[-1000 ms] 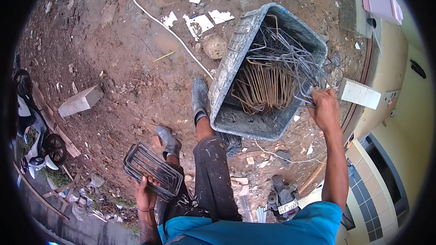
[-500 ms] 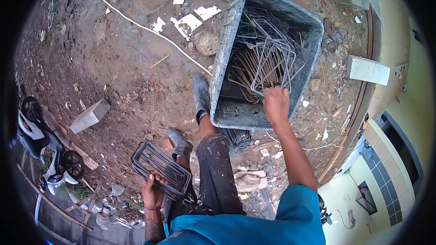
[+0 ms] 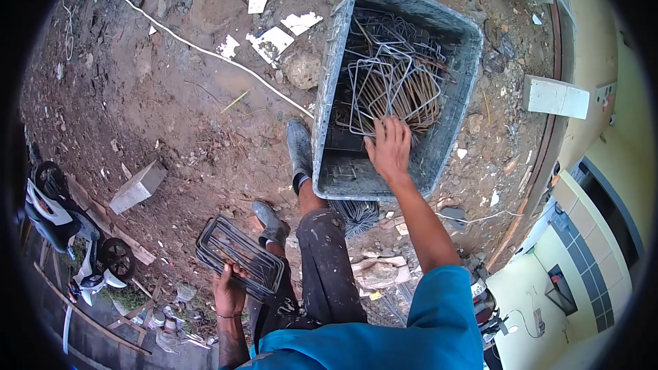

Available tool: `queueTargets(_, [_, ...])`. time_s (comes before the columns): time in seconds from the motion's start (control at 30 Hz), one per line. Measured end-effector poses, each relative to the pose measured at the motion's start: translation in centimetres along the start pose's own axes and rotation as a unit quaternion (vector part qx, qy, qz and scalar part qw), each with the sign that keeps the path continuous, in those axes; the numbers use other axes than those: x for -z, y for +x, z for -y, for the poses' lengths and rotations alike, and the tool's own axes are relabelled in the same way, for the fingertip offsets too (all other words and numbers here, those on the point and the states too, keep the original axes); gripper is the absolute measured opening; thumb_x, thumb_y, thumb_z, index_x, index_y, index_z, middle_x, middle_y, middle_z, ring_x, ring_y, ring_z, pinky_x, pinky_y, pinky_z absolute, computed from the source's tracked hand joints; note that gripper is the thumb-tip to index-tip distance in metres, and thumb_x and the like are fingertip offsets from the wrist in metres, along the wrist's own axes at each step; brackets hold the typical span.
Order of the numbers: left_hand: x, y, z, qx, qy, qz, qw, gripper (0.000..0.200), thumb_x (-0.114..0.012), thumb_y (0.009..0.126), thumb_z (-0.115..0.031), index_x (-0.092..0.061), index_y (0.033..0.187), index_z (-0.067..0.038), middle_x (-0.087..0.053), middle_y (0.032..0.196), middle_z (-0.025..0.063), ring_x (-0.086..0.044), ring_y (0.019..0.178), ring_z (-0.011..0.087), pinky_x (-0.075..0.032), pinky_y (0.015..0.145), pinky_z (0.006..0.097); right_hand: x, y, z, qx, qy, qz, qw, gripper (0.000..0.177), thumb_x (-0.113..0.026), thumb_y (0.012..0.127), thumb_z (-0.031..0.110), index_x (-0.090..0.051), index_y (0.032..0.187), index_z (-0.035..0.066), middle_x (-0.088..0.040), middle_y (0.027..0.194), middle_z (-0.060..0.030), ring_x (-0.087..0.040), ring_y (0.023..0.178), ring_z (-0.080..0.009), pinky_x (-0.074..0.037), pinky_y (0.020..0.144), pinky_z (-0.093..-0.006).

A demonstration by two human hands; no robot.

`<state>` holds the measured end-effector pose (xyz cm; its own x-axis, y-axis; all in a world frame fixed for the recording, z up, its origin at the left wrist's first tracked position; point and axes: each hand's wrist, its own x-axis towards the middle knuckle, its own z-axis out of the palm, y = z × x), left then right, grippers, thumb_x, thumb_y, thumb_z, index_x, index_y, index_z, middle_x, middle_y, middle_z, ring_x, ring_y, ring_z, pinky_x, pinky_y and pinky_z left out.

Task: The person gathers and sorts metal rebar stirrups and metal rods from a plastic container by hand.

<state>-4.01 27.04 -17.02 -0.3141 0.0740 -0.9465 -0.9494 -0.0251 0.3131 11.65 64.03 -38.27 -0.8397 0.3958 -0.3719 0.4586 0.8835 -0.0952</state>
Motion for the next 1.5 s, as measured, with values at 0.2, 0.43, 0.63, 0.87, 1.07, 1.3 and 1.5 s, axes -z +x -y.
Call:
queueTargets(0.2, [-0.7, 0.8, -0.2, 0.011, 0.015, 0.001, 1.000, 0.015, -0.053, 0.091, -0.020, -0.050, 0.096, -0.007, -0.051, 0.080, 0.0028, -0.051, 0.075, 0.0174, -0.044, 0.071, 0.0346, -1.6, 9.1, -3.6, -0.593, 0.332, -0.159, 0.716, 0.100, -0.078, 0.061, 0.048, -0.028, 0.127, -0.009, -0.050, 0.107, -0.0180, -0.047, 0.102, -0.0340, -0.038, 0.088, -0.0426])
queueTargets(0.43, [-1.2, 1.2, -0.6, 0.013, 0.010, -0.003, 1.000, 0.014, -0.053, 0.090, -0.018, -0.050, 0.097, -0.006, -0.052, 0.080, 0.0037, -0.052, 0.075, 0.0176, -0.046, 0.072, 0.0353, -3.5, 16.7, 2.3, -0.573, 0.224, -0.171, 0.769, 0.085, -0.081, 0.061, 0.026, -0.029, 0.125, 0.003, -0.040, 0.117, -0.0191, -0.039, 0.111, -0.0339, -0.037, 0.086, -0.0425])
queueTargets(0.63, [-1.0, 1.0, -1.8, 0.000, -0.012, -0.013, 1.000, 0.014, -0.053, 0.090, -0.017, -0.049, 0.098, -0.006, -0.052, 0.081, 0.0046, -0.053, 0.075, 0.0182, -0.046, 0.072, 0.0368, -6.6, 14.6, 1.9, -0.712, 0.083, -0.101, 0.690, 0.091, -0.082, 0.055, 0.033, -0.030, 0.124, 0.003, -0.038, 0.115, -0.0158, -0.040, 0.106, -0.0304, -0.034, 0.088, -0.0401])
queueTargets(0.87, [0.7, 1.0, -1.2, 0.001, -0.025, -0.016, 1.000, 0.015, -0.053, 0.091, -0.020, -0.050, 0.098, -0.008, -0.052, 0.081, 0.0023, -0.051, 0.075, 0.0172, -0.044, 0.072, 0.0365, -6.0, 14.3, -1.3, -0.560, 0.041, -0.003, 0.827, 0.046, -0.065, 0.073, 0.029, -0.052, 0.104, -0.003, -0.054, 0.105, -0.0179, -0.047, 0.105, -0.0312, -0.038, 0.091, -0.0414])
queueTargets(1.07, [1.3, 0.6, -0.6, 0.003, -0.016, -0.008, 1.000, 0.015, -0.053, 0.091, -0.020, -0.050, 0.096, -0.006, -0.052, 0.080, 0.0028, -0.052, 0.075, 0.0174, -0.045, 0.073, 0.0359, -4.0, 14.7, -2.1, -0.409, 0.604, -0.119, 0.673, 0.007, -0.050, 0.081, 0.005, -0.050, 0.084, -0.002, -0.060, 0.075, -0.0136, -0.058, 0.054, -0.0137, -0.045, 0.046, -0.0245])
queueTargets(1.3, [1.1, -0.2, -0.4, -0.004, -0.060, 0.005, 0.998, 0.013, -0.053, 0.091, -0.017, -0.050, 0.097, -0.005, -0.052, 0.081, 0.0047, -0.052, 0.075, 0.0175, -0.046, 0.072, 0.0352, 11.5, 3.6, -3.0, -0.418, 0.705, -0.138, 0.556, 0.013, -0.043, 0.090, 0.013, -0.040, 0.081, 0.006, -0.048, 0.069, -0.0040, -0.033, 0.046, -0.0058, -0.026, 0.041, -0.0209])
queueTargets(1.5, [0.7, -0.5, -0.7, -0.005, -0.080, -0.004, 0.997, 0.014, -0.055, 0.090, -0.016, -0.050, 0.097, -0.004, -0.053, 0.080, 0.0053, -0.054, 0.074, 0.0174, -0.047, 0.071, 0.0346, 16.6, -3.3, -4.8, -0.440, 0.611, -0.076, 0.653, 0.013, -0.043, 0.093, 0.017, -0.044, 0.086, 0.005, -0.044, 0.063, -0.0014, -0.033, 0.045, -0.0049, -0.025, 0.040, -0.0202])
